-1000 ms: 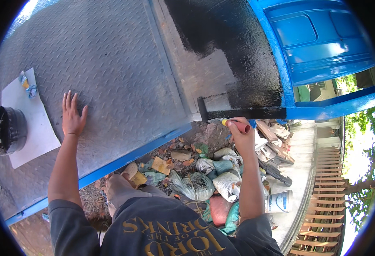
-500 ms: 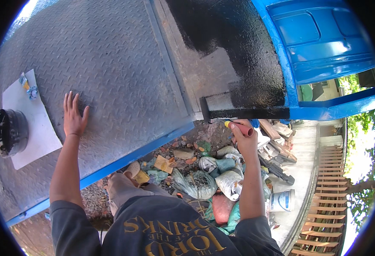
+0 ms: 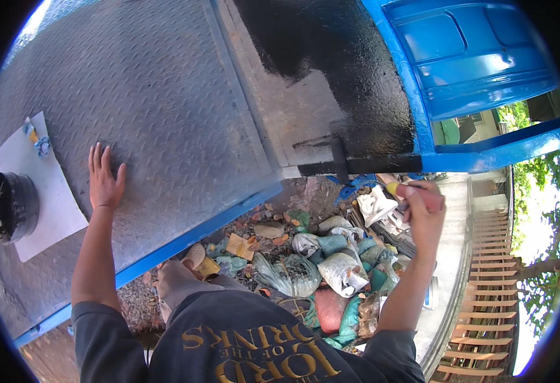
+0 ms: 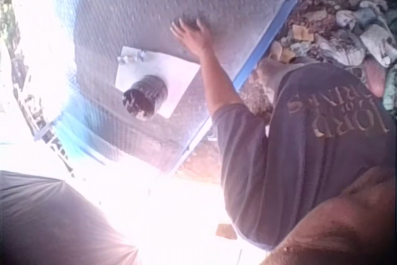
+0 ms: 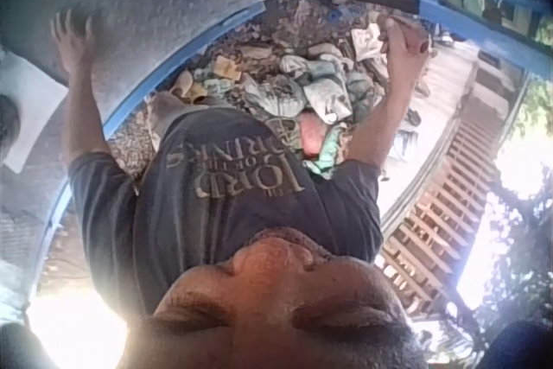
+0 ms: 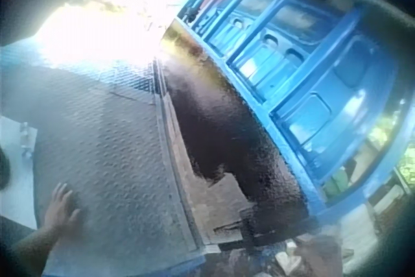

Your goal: The person paints the floor of a blue truck bed with black paint. They use a small roller for the main surface and a brush for the edges, repeatedly dipping the tools into a paint can placed on a white sheet.

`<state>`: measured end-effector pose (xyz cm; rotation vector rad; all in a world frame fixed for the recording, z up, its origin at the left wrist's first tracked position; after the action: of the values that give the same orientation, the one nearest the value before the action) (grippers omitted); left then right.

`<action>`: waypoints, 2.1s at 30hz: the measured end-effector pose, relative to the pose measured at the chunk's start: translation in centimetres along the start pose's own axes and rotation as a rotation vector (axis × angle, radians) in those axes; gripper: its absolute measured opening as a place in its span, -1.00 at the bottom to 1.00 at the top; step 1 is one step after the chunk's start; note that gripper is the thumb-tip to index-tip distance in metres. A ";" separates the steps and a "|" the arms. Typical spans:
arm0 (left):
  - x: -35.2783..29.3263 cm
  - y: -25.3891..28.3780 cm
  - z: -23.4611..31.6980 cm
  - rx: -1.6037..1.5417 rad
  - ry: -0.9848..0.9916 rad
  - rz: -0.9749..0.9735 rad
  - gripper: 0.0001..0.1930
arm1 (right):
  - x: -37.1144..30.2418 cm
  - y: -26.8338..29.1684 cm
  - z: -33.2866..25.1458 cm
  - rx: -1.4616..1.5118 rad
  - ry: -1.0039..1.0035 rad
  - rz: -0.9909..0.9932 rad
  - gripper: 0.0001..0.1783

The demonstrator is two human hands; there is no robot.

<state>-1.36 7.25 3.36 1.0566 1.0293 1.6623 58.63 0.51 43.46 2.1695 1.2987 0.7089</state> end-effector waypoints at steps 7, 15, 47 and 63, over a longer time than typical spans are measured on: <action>0.0 -0.4 -0.3 0.006 -0.004 0.000 -0.36 | 0.1 1.8 -1.9 -0.026 -0.006 -0.025 -0.75; 0.1 -0.5 -0.4 0.008 -0.038 0.036 -0.34 | -1.0 -5.8 4.9 0.018 -0.061 -0.121 -0.80; 0.0 -0.6 -0.5 0.017 -0.036 0.027 -0.35 | -0.2 1.1 0.3 0.030 -0.050 -0.033 -0.73; 0.2 -0.4 -0.3 0.012 -0.039 0.027 -0.33 | -1.8 -14.7 11.0 -0.036 0.199 -0.179 -0.81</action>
<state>-1.61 7.44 2.93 1.1110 1.0043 1.6528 55.91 3.23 25.37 1.9634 1.5465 0.8843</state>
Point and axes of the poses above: each hand's wrist, its own x-axis towards the middle knuckle, its own y-axis out of the back of the hand, z = x × y, the point moved 10 cm from there along x, towards the middle knuckle, and after that the axes turned 5 degrees about x, right-handed, at the moved point
